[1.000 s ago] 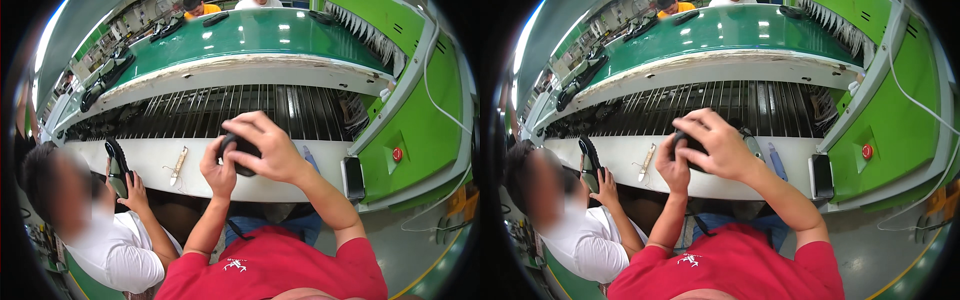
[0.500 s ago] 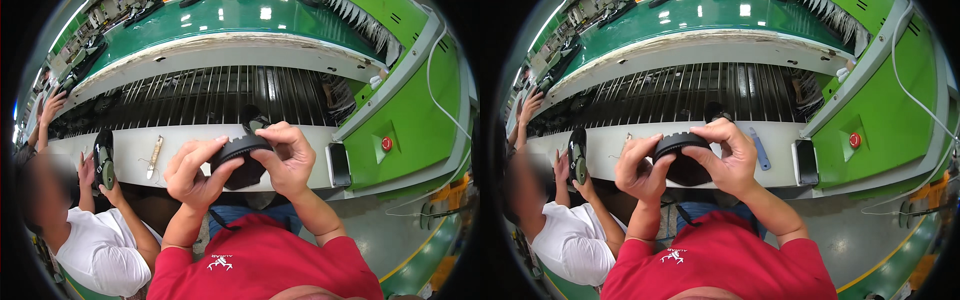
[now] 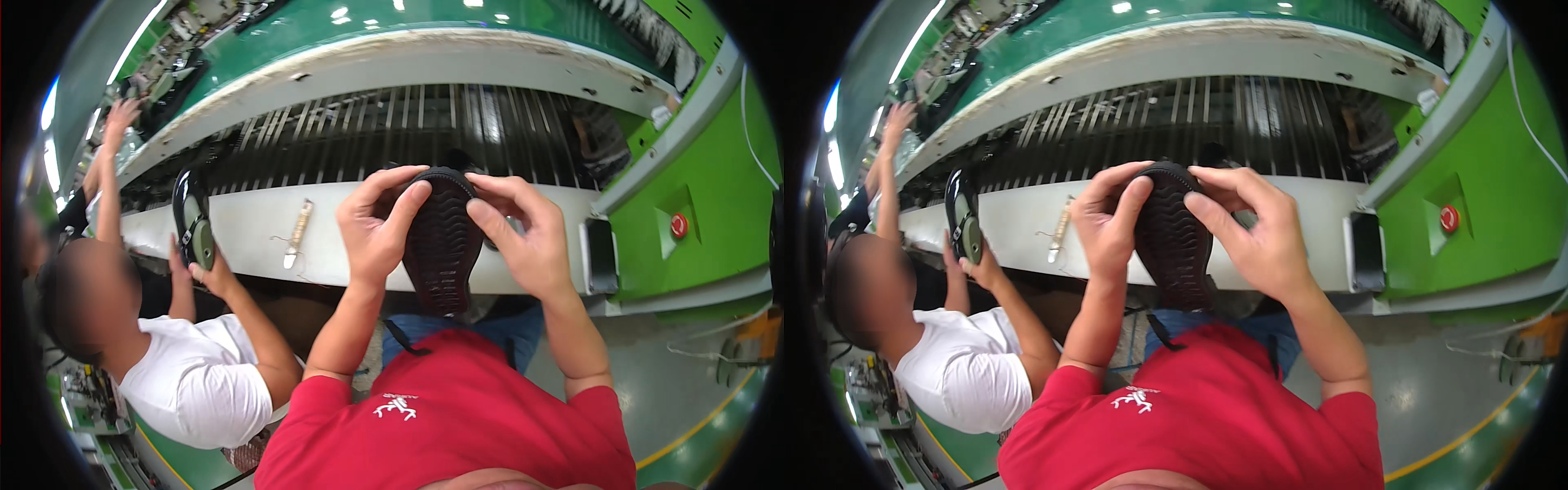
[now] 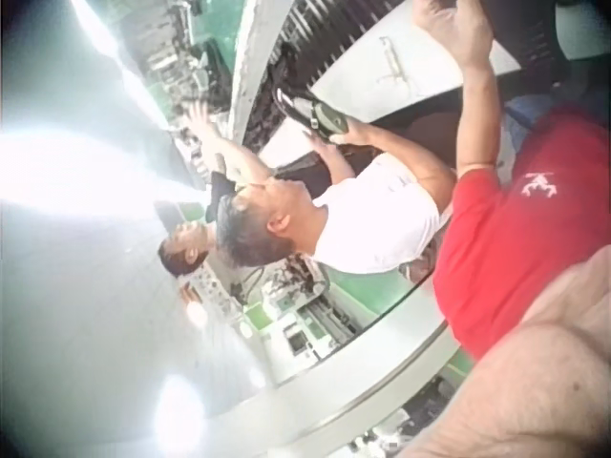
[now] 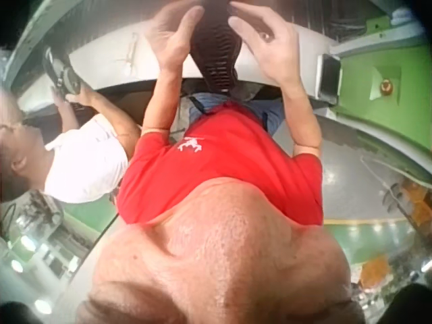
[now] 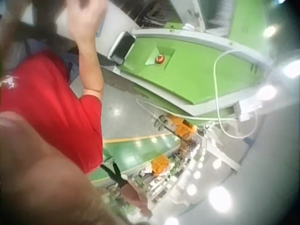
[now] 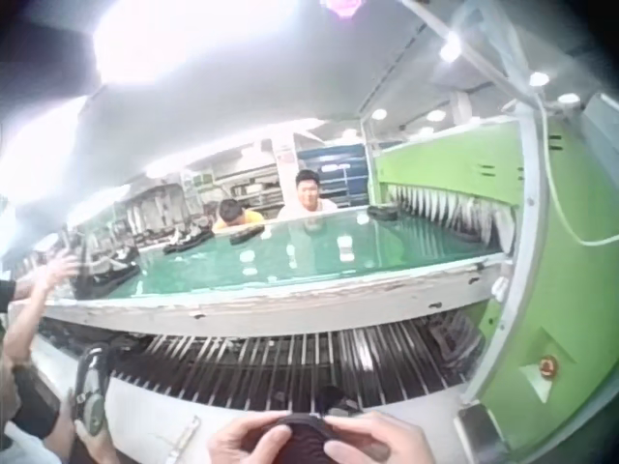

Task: The person picks up black shoes from a moving conveyor belt, rotates them to inspect the soles and uppers, and places them back on the belt. The person repeats this process for multiple shoes, handling them one at a time in a factory setting.

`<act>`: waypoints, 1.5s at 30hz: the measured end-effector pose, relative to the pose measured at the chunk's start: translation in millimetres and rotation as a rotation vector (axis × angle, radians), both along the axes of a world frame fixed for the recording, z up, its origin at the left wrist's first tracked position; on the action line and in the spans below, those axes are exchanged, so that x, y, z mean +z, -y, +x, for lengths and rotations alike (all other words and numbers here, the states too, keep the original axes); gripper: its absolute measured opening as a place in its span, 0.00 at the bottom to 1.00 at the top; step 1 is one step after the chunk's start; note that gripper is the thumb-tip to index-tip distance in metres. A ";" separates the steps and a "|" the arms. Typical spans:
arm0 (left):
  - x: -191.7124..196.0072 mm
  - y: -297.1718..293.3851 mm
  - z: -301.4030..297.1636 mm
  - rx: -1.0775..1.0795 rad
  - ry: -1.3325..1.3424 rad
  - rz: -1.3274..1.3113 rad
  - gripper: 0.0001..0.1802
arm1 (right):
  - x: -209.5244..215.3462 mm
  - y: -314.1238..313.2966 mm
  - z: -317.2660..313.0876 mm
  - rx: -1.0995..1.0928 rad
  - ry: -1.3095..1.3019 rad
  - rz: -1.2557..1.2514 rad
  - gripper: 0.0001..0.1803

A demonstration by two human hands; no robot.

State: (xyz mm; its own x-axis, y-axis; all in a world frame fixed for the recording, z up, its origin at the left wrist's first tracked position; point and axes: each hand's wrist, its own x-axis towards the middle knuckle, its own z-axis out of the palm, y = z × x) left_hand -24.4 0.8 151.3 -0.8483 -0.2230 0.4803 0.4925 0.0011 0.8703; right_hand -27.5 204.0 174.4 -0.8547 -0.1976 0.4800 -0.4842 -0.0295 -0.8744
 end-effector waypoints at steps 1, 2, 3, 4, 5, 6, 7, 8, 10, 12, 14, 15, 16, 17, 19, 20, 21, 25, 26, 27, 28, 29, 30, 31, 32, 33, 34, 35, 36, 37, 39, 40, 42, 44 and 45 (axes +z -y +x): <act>-7.6 5.9 -8.9 0.041 0.015 0.026 0.11 | 8.8 -3.5 3.0 -0.062 -0.075 0.143 0.17; -15.8 12.3 -18.0 0.098 0.034 0.023 0.12 | 14.0 0.8 8.0 -0.158 -0.390 0.219 0.17; -23.8 18.3 -27.1 0.159 0.075 0.027 0.12 | 21.4 0.6 11.9 -0.267 -0.700 0.295 0.16; -32.9 20.8 -34.1 0.167 0.074 0.071 0.12 | 28.4 0.0 14.9 -0.251 -0.793 0.141 0.16; -40.2 23.9 -40.2 0.184 0.094 0.120 0.13 | 34.9 0.0 17.6 -0.235 -0.885 -0.014 0.15; -46.6 25.9 -42.8 0.212 0.105 0.097 0.14 | 45.8 -10.2 20.3 -0.279 -0.913 -0.086 0.13; -52.0 26.7 -45.2 0.228 0.113 0.107 0.14 | 57.1 -20.3 22.6 -0.318 -0.945 -0.155 0.10; -55.6 27.5 -45.8 0.247 0.098 0.091 0.14 | 66.3 -23.2 21.1 -0.419 -0.928 -0.279 0.08; -59.8 24.5 -45.5 0.282 0.114 0.052 0.15 | 85.1 -24.6 19.3 -0.495 -0.847 -0.476 0.05; -59.9 19.3 -44.6 0.250 0.122 0.075 0.14 | 97.9 -15.4 17.1 -0.285 -0.837 -0.163 0.09; -57.7 13.9 -43.5 0.320 0.134 -0.014 0.13 | 93.1 27.6 4.6 -0.196 -0.839 0.093 0.27; -56.8 11.2 -42.1 0.407 0.136 -0.114 0.13 | 83.8 39.5 -2.8 -0.084 -0.825 0.252 0.32; -54.7 10.8 -41.5 0.498 0.135 -0.210 0.12 | 77.3 49.3 -8.7 -0.050 -0.842 0.252 0.37; -52.9 12.0 -40.1 0.423 0.116 -0.146 0.12 | 67.4 49.9 -17.4 0.016 -0.836 0.373 0.38; -48.4 19.5 -37.3 0.301 0.142 0.005 0.11 | 43.6 45.9 -37.9 -0.024 -0.661 0.367 0.40; -49.9 16.2 -34.7 0.263 0.022 -0.011 0.11 | 30.0 44.4 -46.2 -0.144 -0.608 0.369 0.40; -49.5 16.8 -32.3 0.260 -0.037 -0.013 0.11 | 17.2 44.0 -52.7 -0.266 -0.556 0.368 0.40; -47.5 4.4 -23.1 0.323 -0.150 -0.212 0.12 | -32.9 51.9 -47.5 -0.208 -0.222 0.057 0.30; -45.5 0.5 -21.8 0.335 -0.215 -0.238 0.13 | -42.4 52.2 -45.2 -0.227 -0.210 0.016 0.27; -42.3 -2.0 -18.6 0.342 -0.227 -0.276 0.15 | -50.1 51.7 -42.9 -0.238 -0.240 -0.044 0.24; -37.5 -3.5 -16.3 0.329 -0.253 -0.306 0.16 | -55.5 49.7 -41.6 -0.259 -0.247 -0.030 0.22; -31.5 -3.7 -13.1 0.314 -0.269 -0.335 0.16 | -58.5 45.5 -40.2 -0.270 -0.294 -0.034 0.19; -24.9 -4.1 -8.5 0.292 -0.278 -0.343 0.16 | -59.5 41.5 -38.1 -0.290 -0.325 -0.035 0.17; -17.9 -3.9 -3.6 0.268 -0.306 -0.347 0.16 | -58.0 34.9 -35.8 -0.249 -0.329 -0.060 0.14; -10.3 -4.9 -1.2 0.253 -0.346 -0.349 0.16 | -54.6 29.8 -33.2 -0.192 -0.274 -0.125 0.14; -4.1 -4.8 4.6 0.202 -0.314 -0.322 0.17 | -50.4 25.1 -29.4 -0.130 -0.221 -0.187 0.13; 1.4 -5.9 7.8 0.145 -0.302 -0.272 0.16 | -44.8 20.1 -25.5 -0.079 -0.178 -0.237 0.12; 5.4 -7.3 10.4 0.089 -0.281 -0.225 0.16 | -39.1 15.5 -21.3 -0.028 -0.132 -0.283 0.11; 7.5 -8.2 13.1 0.034 -0.228 -0.185 0.15 | -33.2 10.0 -18.4 -0.014 -0.114 -0.265 0.09; 7.9 -9.9 12.8 0.014 -0.210 -0.167 0.14 | -29.6 7.1 -18.0 0.004 -0.147 -0.272 0.09; 2.9 -10.8 9.3 -0.002 -0.090 -0.177 0.13 | -26.5 -3.9 -23.1 0.009 -0.155 -0.143 0.10; -2.0 -11.4 3.8 -0.021 -0.056 -0.096 0.12 | -29.1 -9.8 -30.1 0.016 -0.083 -0.126 0.12; -15.3 -9.7 -15.0 -0.026 0.009 0.036 0.11 | -41.8 -21.2 -55.1 0.011 0.067 -0.100 0.16; -32.7 0.4 -33.6 0.082 0.066 0.090 0.12 | -65.6 -30.2 -81.5 -0.277 0.014 0.340 0.37; -40.2 6.8 -46.6 0.125 0.093 0.143 0.13 | -79.3 -34.3 -89.6 -0.377 0.033 0.536 0.45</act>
State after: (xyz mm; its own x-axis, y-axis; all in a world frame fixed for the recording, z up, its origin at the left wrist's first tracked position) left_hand -71.0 -6.0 111.0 -0.8487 -0.3899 0.3572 0.4139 -0.0694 0.9077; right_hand -117.1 238.3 95.0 -0.9249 -0.0856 0.3704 -0.3483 0.5813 -0.7354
